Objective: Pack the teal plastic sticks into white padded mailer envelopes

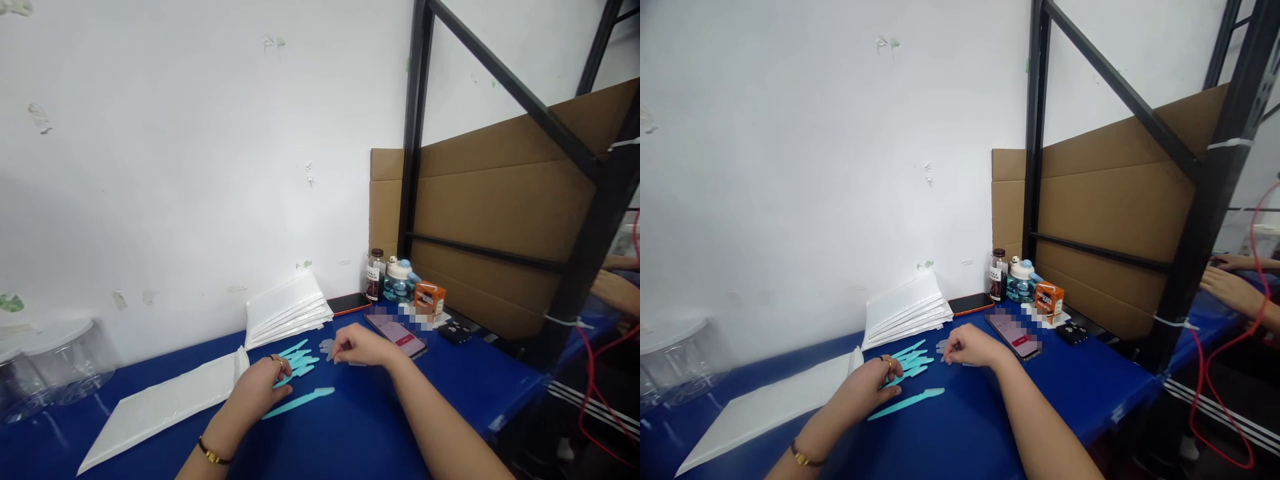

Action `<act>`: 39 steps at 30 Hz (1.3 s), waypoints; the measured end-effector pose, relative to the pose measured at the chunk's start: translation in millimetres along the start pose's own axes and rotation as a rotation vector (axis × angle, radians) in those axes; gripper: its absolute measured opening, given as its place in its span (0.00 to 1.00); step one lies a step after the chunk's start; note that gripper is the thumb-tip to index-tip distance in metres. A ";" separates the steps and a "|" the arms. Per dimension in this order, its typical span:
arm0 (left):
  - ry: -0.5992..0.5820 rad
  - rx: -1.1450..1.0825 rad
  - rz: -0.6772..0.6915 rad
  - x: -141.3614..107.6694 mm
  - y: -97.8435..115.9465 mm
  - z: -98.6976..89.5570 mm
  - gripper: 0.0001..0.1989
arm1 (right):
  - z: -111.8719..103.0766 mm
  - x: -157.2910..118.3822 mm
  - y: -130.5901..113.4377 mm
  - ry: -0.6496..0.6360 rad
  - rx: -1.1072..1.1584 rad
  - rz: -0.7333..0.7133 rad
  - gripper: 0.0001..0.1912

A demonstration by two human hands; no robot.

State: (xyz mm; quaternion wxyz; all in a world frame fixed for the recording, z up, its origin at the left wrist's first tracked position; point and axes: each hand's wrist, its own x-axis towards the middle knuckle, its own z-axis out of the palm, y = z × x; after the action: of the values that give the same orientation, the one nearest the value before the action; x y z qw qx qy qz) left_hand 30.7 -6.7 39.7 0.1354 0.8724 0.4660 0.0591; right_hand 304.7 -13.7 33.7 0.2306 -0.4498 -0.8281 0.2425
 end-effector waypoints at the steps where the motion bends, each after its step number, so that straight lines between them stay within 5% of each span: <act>1: 0.054 0.036 -0.005 0.8 -2.9 -1.1 0.11 | -8.6 -5.0 5.2 0.022 -0.024 0.030 0.09; 5: 0.089 0.111 -0.018 4.4 -12.1 -2.4 0.08 | -26.8 -18.7 20.4 -0.083 -0.133 0.181 0.15; 10: 0.074 0.228 0.035 7.2 -11.6 -2.3 0.07 | -14.4 -12.2 15.1 -0.144 -0.210 0.319 0.12; 17: 0.100 0.374 0.065 3.0 2.8 -11.0 0.11 | -0.3 -3.7 0.0 -0.092 -0.311 0.196 0.20; 26: 0.004 0.222 0.087 1.9 8.3 0.0 0.08 | 3.2 -4.9 8.4 -0.301 0.260 0.344 0.14; 33: -0.037 0.218 0.035 6.0 9.9 9.0 0.07 | 2.9 -1.1 2.2 -0.102 -0.144 0.150 0.06; 39: -0.049 0.185 0.042 5.3 13.0 6.7 0.07 | 16.3 3.2 0.3 -0.225 0.126 0.153 0.08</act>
State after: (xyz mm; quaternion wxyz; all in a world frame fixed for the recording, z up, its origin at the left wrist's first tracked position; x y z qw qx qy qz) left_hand 45.6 -10.4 36.9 0.0641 0.8919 0.4477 -0.0027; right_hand 293.6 -14.1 21.4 0.1451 -0.4664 -0.7950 0.3597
